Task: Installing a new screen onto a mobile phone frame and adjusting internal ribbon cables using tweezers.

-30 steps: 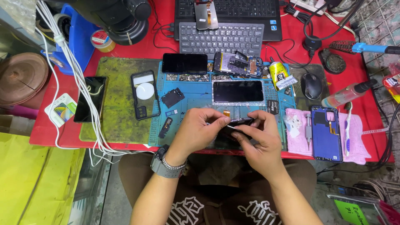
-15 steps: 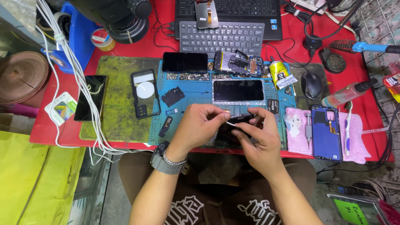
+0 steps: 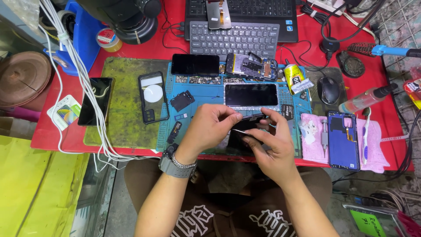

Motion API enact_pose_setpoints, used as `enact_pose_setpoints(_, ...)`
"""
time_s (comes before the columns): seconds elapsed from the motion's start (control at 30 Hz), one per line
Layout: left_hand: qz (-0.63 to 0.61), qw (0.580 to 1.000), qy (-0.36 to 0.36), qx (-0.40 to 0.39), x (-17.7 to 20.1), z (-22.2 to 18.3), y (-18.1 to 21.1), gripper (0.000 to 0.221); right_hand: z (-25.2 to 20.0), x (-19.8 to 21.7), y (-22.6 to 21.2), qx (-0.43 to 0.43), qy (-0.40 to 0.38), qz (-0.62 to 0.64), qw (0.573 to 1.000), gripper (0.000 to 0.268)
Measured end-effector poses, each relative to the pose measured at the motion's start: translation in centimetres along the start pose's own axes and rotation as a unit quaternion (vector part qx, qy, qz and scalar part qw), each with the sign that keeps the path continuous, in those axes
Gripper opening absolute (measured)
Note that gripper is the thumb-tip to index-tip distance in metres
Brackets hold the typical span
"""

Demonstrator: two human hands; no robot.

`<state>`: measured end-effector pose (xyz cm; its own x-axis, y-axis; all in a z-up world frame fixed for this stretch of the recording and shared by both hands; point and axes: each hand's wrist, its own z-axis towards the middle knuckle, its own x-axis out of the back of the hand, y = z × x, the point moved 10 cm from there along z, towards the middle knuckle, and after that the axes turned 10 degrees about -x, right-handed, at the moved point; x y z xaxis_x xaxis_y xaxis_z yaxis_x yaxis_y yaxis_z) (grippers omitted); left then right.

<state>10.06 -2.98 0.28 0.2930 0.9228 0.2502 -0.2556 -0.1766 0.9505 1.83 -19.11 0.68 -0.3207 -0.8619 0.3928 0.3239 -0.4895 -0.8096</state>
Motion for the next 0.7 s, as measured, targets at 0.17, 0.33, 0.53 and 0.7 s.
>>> enact_pose_setpoints(0.17, 0.003, 1.000, 0.006, -0.005, 0.0, -0.2, 0.2, 0.014, -0.3, 0.0, -0.2, 0.012, -0.007, 0.004, 1.000, 0.012)
enact_pose_setpoints(0.33, 0.021, 0.999, 0.029, -0.025, 0.5, 0.2, 0.0, 0.016, -0.4, -0.4, -1.8, 0.021, -0.037, 0.026, 0.999, 0.010)
enact_pose_setpoints(0.53, 0.014, 0.999, 0.025, -0.024, 0.1, 0.1, -0.3, 0.017, -1.2, 0.4, -1.6, 0.037, -0.039, 0.023, 0.998, 0.013)
enact_pose_setpoints(0.7, 0.003, 0.999, 0.031, -0.025, 0.3, -0.1, -0.1, 0.018, -3.4, 1.7, 0.3, 0.045, -0.040, 0.039, 0.997, 0.018)
